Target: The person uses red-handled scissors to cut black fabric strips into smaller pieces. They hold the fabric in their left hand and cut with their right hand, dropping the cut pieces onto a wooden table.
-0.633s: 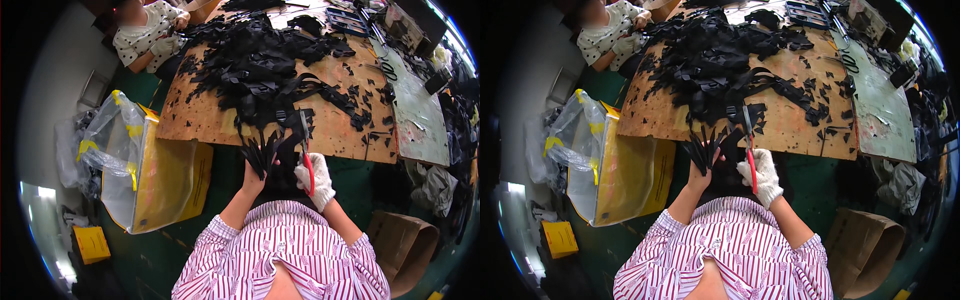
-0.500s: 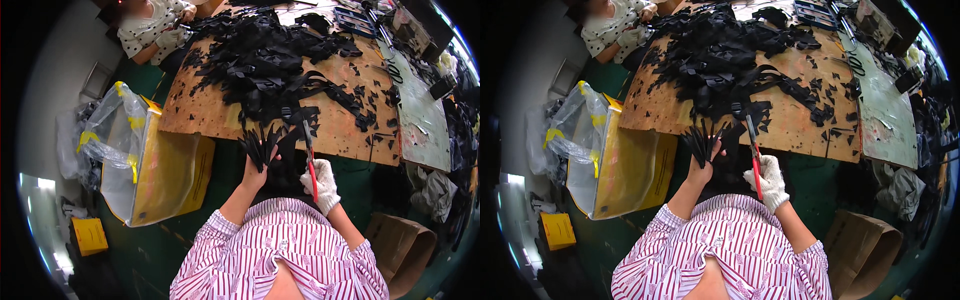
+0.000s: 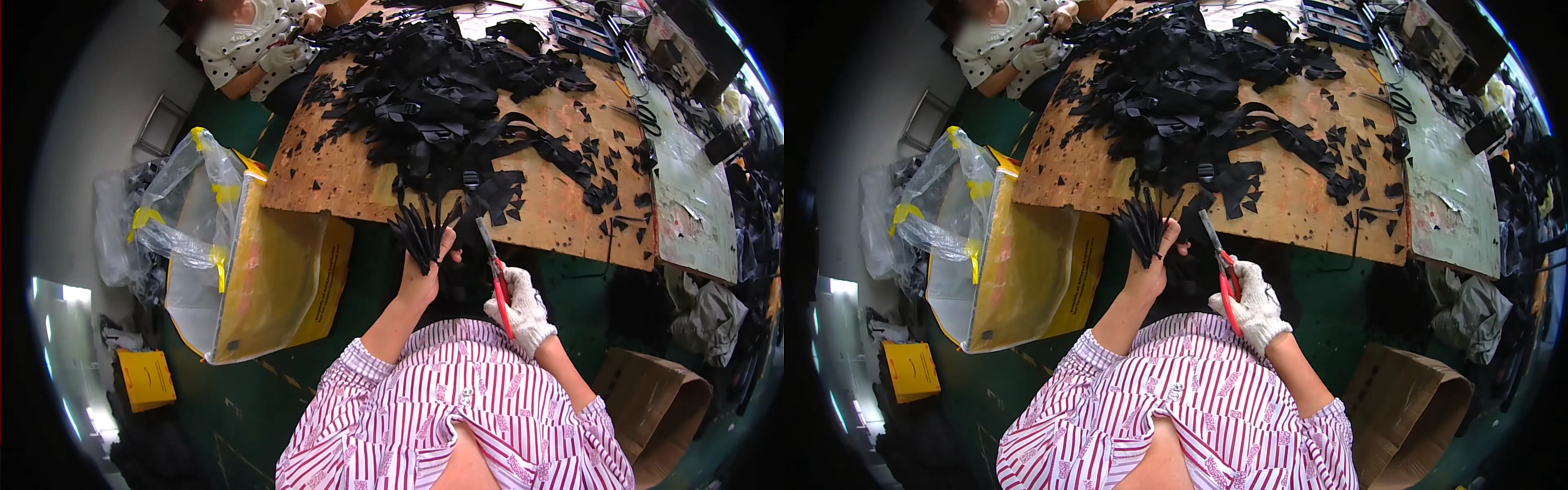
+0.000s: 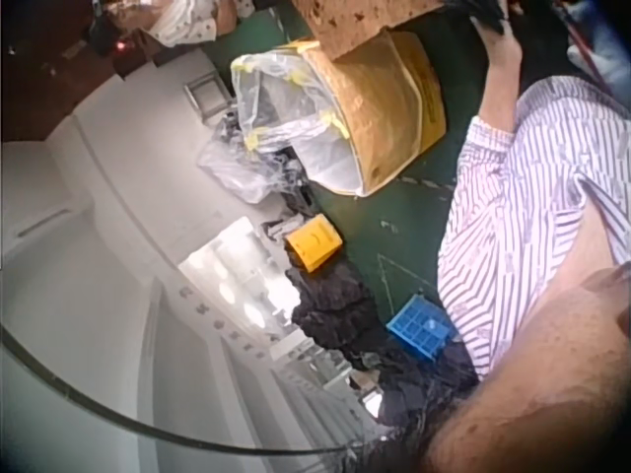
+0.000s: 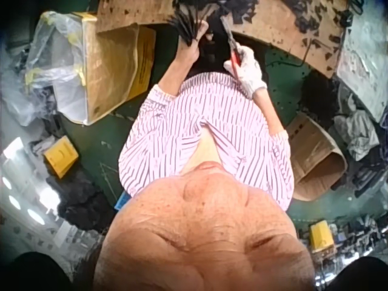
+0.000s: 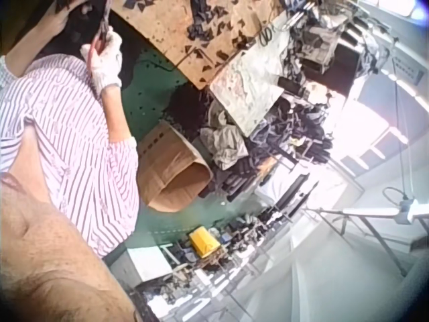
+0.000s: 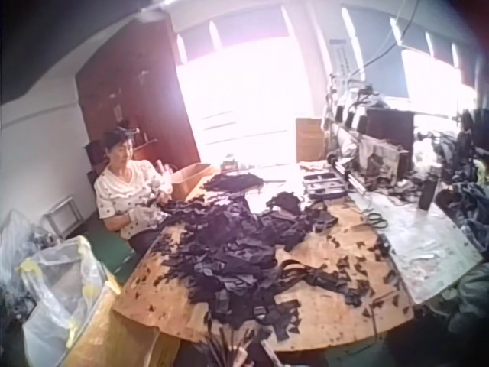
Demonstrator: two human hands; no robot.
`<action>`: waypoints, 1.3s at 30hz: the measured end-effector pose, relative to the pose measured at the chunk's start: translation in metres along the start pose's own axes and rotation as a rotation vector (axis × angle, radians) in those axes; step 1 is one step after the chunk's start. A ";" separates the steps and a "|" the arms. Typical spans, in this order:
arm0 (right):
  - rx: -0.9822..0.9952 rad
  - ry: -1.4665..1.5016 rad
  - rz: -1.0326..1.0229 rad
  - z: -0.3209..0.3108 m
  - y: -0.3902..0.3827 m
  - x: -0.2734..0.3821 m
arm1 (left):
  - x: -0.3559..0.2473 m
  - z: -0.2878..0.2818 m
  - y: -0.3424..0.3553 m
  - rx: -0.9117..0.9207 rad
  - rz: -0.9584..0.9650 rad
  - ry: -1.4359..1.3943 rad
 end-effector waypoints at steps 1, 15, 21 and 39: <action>-0.011 0.006 -0.015 0.000 0.001 0.002 | 0.004 0.000 -0.001 0.023 0.007 -0.005; -0.006 0.356 0.008 0.020 0.000 -0.005 | 0.019 -0.009 -0.003 0.158 0.124 0.162; 0.034 0.198 -0.010 0.021 0.008 -0.008 | 0.035 -0.037 -0.011 0.079 0.430 0.470; 0.100 0.387 0.108 0.034 0.005 -0.012 | 0.043 -0.042 -0.013 0.243 0.277 0.160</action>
Point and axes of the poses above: each hand's wrist, its own y-axis towards the middle knuckle, its own z-axis out of the palm, x = y × z, the point moved 8 cm from there along y, towards the middle knuckle, and after that the axes turned 2 degrees about -z, right-handed, at the moved point
